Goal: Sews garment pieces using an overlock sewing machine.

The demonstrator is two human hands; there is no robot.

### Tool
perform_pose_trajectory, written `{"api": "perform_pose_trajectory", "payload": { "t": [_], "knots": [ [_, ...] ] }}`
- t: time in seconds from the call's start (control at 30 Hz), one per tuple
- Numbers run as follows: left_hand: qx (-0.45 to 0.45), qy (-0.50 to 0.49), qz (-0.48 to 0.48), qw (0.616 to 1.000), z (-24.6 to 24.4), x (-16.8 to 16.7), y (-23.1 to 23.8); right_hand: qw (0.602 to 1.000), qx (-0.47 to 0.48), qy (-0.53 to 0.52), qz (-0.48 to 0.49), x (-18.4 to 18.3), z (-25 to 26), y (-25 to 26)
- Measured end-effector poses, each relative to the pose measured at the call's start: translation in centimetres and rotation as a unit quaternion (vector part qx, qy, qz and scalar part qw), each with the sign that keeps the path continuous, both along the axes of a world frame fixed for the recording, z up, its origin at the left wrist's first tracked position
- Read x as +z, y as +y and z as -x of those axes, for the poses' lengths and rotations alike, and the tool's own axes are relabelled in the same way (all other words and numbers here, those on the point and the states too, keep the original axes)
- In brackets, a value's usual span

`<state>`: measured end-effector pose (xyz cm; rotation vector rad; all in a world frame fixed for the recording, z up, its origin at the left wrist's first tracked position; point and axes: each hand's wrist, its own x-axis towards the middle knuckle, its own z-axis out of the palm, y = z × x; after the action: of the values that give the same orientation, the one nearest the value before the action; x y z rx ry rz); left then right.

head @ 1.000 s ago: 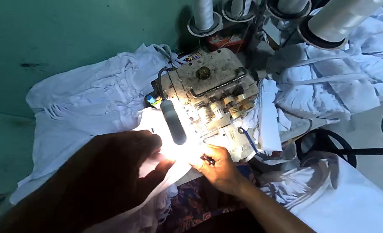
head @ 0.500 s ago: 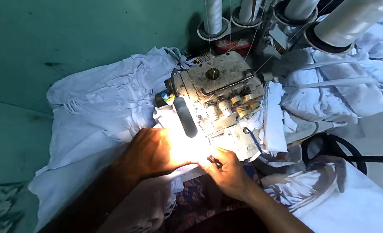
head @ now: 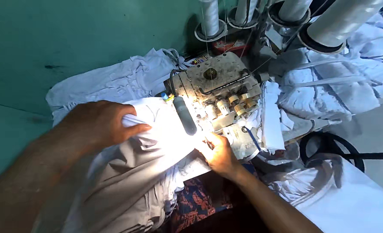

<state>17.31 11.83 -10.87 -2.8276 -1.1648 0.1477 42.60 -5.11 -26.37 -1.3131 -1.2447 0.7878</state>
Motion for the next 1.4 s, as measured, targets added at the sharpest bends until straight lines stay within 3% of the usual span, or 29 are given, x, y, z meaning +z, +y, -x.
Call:
{"api": "perform_pose_trajectory", "payload": {
  "t": [0.1,0.2,0.27,0.37,0.43,0.53,0.63,0.7,0.87,0.97,1.17,1.27,1.4],
  "knots": [
    [-0.066,-0.051,0.029,0.996,1.7,1.5,0.1,1.0,0.017,-0.026,-0.001,0.1,-0.5,0.2],
    [-0.114,-0.09,0.077,0.986,1.0,2.1,-2.8,0.999,0.036,-0.032,0.014,0.4,-1.0,0.2],
    [-0.095,-0.049,0.041,0.993,0.9,1.7,-4.2,0.998,0.045,-0.031,0.011,0.2,-1.4,0.3],
    [0.014,0.033,0.008,0.999,0.7,0.9,-3.9,0.998,0.056,-0.029,-0.009,-0.2,-1.7,0.4],
    [0.035,0.009,0.026,0.999,0.2,-0.6,-2.1,0.998,0.059,-0.024,-0.007,-0.2,-1.7,0.3],
    [-0.056,-0.101,0.057,0.992,-1.5,-3.8,-0.3,0.998,0.064,-0.023,-0.002,0.0,-1.8,0.1],
    [-0.111,-0.072,0.08,0.988,-4.3,-4.9,-1.5,0.998,0.059,-0.032,-0.013,-0.1,-1.8,0.2],
    [-0.136,-0.039,0.046,0.989,-4.7,-4.6,-2.2,0.998,0.062,-0.026,-0.013,-0.1,-1.8,0.2],
    [0.003,0.011,-0.033,0.999,-0.5,-2.3,0.9,0.998,0.067,-0.01,0.003,0.0,-1.9,0.2],
    [0.021,-0.053,-0.024,0.998,1.5,-2.5,1.8,0.998,0.062,0.002,0.002,0.1,-1.7,0.4],
    [-0.093,-0.175,-0.074,0.977,1.1,-4.1,0.4,0.998,0.064,0.024,0.012,0.0,-1.8,0.2],
    [-0.086,-0.244,0.014,0.966,1.0,-2.9,-0.8,0.997,0.067,0.034,0.027,0.1,-1.9,0.2],
    [-0.092,-0.287,0.253,0.92,0.8,1.7,-5.8,0.995,0.074,0.039,0.051,0.3,-2.0,0.2]
  ]
}}
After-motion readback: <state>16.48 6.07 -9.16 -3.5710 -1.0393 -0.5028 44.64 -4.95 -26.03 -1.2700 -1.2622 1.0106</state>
